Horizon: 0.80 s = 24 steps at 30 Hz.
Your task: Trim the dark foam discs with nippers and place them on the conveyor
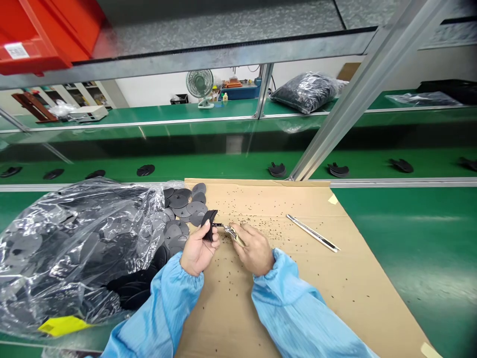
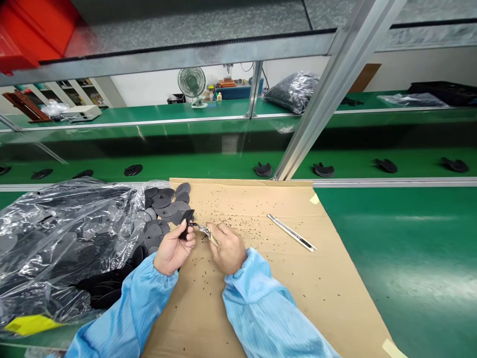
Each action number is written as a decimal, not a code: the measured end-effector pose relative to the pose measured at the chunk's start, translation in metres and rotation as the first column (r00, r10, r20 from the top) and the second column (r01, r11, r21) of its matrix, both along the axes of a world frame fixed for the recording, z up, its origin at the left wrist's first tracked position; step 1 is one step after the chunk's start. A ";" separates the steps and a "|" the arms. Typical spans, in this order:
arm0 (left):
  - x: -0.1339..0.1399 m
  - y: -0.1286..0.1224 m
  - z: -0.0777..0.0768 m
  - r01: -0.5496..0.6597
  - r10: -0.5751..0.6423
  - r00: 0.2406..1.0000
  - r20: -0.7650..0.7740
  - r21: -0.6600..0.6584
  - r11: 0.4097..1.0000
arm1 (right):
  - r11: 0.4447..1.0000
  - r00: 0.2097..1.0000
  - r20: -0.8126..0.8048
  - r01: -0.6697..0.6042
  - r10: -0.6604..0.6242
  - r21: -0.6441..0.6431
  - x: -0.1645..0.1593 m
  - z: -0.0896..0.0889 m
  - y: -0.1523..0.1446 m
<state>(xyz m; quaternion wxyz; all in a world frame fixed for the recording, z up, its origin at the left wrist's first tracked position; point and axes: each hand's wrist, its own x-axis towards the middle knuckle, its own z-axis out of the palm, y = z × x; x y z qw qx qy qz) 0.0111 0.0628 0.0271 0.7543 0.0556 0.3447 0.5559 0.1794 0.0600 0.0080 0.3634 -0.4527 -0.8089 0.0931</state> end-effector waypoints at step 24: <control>-0.008 -0.004 0.000 0.232 -0.243 0.967 0.075 0.130 0.964 | 0.988 0.986 -0.109 -0.137 0.129 -0.069 -0.001 0.004 -0.006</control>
